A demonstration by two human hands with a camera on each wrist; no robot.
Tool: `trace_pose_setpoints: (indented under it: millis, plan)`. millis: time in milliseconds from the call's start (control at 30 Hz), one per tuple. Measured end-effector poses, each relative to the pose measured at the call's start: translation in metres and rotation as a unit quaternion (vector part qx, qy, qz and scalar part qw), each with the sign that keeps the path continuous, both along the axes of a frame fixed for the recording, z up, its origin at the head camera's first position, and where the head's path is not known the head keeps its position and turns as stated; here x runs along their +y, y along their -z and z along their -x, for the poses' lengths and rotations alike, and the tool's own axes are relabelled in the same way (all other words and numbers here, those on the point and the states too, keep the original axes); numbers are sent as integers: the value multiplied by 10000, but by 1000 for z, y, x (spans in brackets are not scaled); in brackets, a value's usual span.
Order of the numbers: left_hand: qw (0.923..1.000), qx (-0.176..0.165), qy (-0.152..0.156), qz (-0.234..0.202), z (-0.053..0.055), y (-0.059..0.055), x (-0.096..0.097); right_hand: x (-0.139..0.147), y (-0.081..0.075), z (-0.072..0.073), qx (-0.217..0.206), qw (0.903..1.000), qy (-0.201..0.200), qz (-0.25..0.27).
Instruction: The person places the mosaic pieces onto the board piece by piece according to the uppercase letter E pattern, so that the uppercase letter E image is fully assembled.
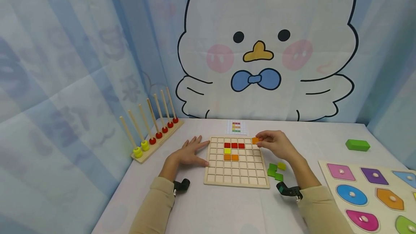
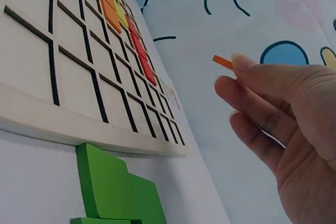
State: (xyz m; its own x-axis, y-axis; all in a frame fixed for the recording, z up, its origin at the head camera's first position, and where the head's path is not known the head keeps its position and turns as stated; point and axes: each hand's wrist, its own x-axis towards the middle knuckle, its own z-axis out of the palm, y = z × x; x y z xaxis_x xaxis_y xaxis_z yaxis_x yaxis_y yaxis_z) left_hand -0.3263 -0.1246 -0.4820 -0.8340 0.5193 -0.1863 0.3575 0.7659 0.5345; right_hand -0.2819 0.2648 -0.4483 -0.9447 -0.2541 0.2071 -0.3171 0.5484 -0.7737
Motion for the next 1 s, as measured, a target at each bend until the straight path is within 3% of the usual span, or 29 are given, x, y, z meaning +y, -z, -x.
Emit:
trace_pose_setpoints:
  millis: [333,1000]
  plan:
    - [9998,15,138,-173,0,-3,-1,-17,1,-1,298,9994,43,-194]
    - [9999,6,118,-114,0,-2,-1,-39,10,-2,-464,9929,-644,-884]
